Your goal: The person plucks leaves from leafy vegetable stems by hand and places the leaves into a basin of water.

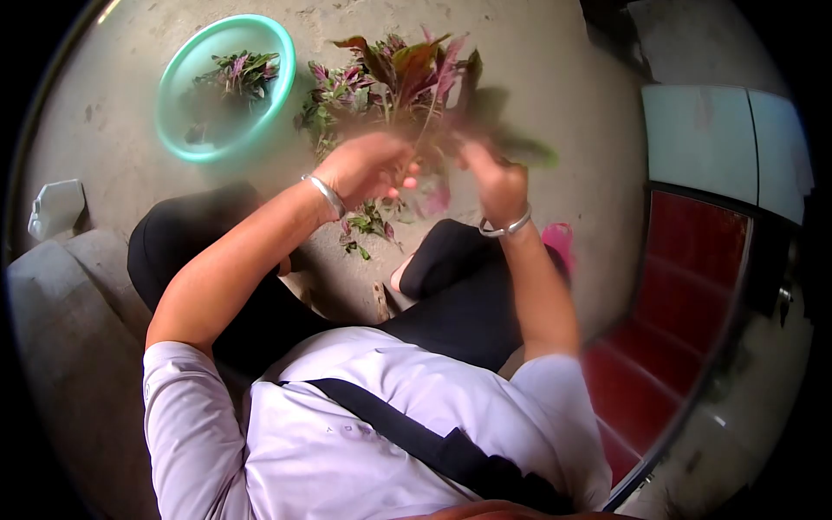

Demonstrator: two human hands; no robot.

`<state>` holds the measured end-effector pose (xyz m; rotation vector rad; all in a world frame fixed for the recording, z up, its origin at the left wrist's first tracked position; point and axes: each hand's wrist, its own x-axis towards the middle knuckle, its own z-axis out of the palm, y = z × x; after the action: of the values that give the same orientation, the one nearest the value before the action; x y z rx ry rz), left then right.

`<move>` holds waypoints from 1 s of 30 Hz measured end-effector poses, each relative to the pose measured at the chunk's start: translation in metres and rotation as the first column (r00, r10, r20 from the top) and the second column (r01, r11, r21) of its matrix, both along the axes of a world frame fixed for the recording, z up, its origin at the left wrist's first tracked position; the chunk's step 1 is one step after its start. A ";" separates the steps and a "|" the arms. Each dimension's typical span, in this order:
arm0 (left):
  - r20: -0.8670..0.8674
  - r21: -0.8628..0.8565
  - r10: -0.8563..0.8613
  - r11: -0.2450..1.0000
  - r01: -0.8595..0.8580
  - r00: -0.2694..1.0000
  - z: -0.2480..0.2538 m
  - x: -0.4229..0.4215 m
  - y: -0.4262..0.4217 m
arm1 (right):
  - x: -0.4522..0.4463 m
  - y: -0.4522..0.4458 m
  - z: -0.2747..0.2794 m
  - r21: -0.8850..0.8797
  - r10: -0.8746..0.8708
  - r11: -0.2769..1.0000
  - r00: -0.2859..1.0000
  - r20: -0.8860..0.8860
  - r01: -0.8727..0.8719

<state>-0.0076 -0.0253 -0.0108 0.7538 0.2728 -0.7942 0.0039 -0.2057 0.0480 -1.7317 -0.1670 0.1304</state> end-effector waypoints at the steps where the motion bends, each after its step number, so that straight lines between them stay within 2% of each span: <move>1: 0.004 0.058 0.005 0.998 -0.006 1.000 0.002 0.004 0.001 | 0.001 0.000 -0.002 0.026 -0.026 0.999 1.000 -0.008 0.026; 2: -0.054 0.132 0.095 0.987 -0.087 0.994 -0.012 0.003 0.002 | 0.002 -0.001 -0.003 0.053 -0.051 0.997 0.999 -0.016 0.052; 3: -0.019 0.203 0.112 0.974 -0.106 0.994 -0.012 0.005 0.002 | 0.003 -0.003 -0.005 0.043 -0.061 0.997 0.998 -0.022 0.062; 5: -0.101 0.222 0.183 0.962 -0.157 0.978 -0.014 0.008 0.006 | 0.006 -0.007 -0.008 0.025 -0.080 0.996 0.996 -0.033 0.081; 6: -0.081 0.235 0.187 0.958 -0.163 0.979 -0.017 0.010 0.009 | 0.008 -0.009 -0.008 -0.121 -0.055 0.990 0.993 0.106 0.067; 8: -0.043 0.260 0.194 0.949 -0.177 0.980 -0.023 0.015 0.012 | 0.011 -0.009 -0.004 0.000 -0.090 0.996 0.989 0.120 0.090; 11: -0.020 0.295 0.291 0.916 -0.272 0.957 -0.027 0.023 0.015 | 0.015 -0.016 -0.005 -0.065 -0.094 0.992 0.981 0.171 0.106; 12: -0.015 0.340 0.314 0.894 -0.291 0.949 -0.024 0.026 0.015 | 0.016 -0.014 0.000 -0.041 -0.106 0.993 0.986 0.125 0.112; 13: 0.009 0.349 0.312 0.889 -0.296 0.950 -0.024 0.028 0.015 | 0.017 -0.013 0.003 -0.017 -0.118 0.993 0.990 0.079 0.119; 14: 0.032 0.358 0.310 0.884 -0.301 0.950 -0.024 0.029 0.016 | 0.018 -0.013 0.003 0.102 -0.099 0.990 0.994 0.049 0.094; 16: 0.079 0.392 0.259 0.880 -0.269 0.963 -0.030 0.034 0.019 | 0.018 -0.010 0.003 0.157 -0.126 0.980 0.992 0.016 0.122; 19: 0.361 0.607 0.172 0.703 -0.371 0.917 -0.024 0.029 0.004 | 0.017 -0.010 0.001 0.185 -0.132 0.974 0.991 0.005 0.129; 20: 0.364 0.728 0.047 0.608 -0.316 0.930 -0.022 0.028 0.005 | 0.017 -0.011 0.000 0.187 -0.129 0.974 0.992 0.009 0.126; 24: 0.545 0.569 -0.059 0.759 -0.317 0.837 -0.014 0.020 -0.001 | 0.015 -0.009 -0.002 0.237 -0.156 0.959 0.988 -0.009 0.154; 25: 0.437 0.493 -0.045 0.847 -0.198 0.898 0.003 0.016 -0.003 | 0.017 -0.010 -0.003 0.231 -0.139 0.963 0.990 -0.014 0.138; 27: 0.357 0.493 -0.075 0.862 -0.119 0.931 0.014 0.012 -0.008 | 0.018 -0.009 -0.004 0.242 -0.121 0.962 0.992 -0.021 0.123; 30: 0.435 0.461 -0.088 0.877 -0.137 0.896 0.012 0.007 -0.010 | 0.017 -0.005 -0.006 0.267 -0.116 0.957 0.993 -0.006 0.113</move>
<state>-0.0006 -0.0355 0.0013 1.3803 0.0599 -0.5044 0.0213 -0.2110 0.0419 -1.4688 -0.0864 0.0129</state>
